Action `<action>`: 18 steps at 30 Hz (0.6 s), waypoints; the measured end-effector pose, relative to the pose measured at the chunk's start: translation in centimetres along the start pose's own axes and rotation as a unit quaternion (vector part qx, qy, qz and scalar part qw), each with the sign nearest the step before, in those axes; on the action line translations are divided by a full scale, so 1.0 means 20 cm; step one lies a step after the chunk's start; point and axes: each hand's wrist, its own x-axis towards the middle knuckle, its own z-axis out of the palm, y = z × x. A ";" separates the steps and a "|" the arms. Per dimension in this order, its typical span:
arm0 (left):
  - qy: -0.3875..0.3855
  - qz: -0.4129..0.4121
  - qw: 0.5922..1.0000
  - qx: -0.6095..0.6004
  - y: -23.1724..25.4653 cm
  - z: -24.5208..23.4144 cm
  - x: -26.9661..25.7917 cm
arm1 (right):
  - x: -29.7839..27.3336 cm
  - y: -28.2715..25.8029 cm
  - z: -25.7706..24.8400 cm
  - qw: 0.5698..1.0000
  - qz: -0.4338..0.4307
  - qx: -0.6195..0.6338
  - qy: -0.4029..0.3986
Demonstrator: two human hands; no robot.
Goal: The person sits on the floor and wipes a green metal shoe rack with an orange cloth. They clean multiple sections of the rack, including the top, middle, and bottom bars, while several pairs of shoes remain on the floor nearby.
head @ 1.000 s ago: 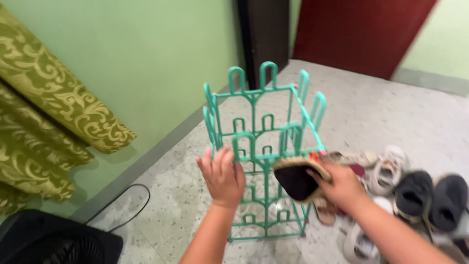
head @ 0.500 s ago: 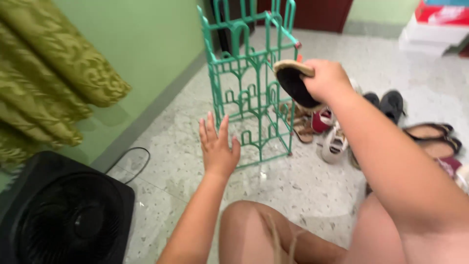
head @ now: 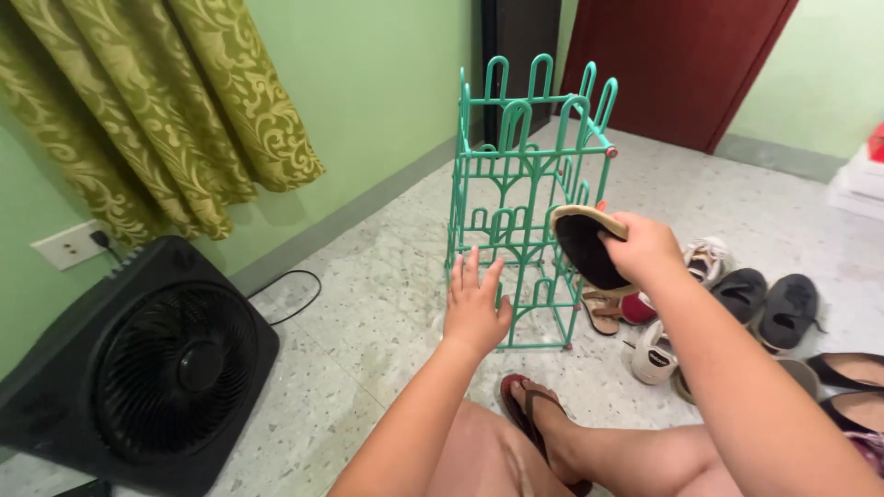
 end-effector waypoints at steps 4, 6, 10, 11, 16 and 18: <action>-0.004 -0.008 1.000 0.009 0.04 0.06 -0.03 | -0.01 0.15 -0.01 0.999 0.034 0.019 -0.021; -0.014 -0.031 0.999 0.011 0.06 0.10 -0.05 | -0.03 0.21 -0.01 0.998 0.045 0.045 -0.022; -0.023 -0.068 0.997 0.004 0.09 0.24 -0.04 | -0.08 0.34 0.02 0.992 0.005 0.126 -0.022; -0.015 -0.066 0.998 -0.003 0.08 0.28 -0.04 | -0.09 0.36 0.03 0.991 0.003 0.128 -0.026; -0.002 -0.083 0.997 0.000 0.01 0.44 0.11 | -0.05 0.32 0.02 0.989 0.047 0.139 -0.011; 0.018 -0.083 0.996 0.015 -0.03 0.48 0.21 | 0.00 0.26 0.03 0.992 0.036 0.117 0.008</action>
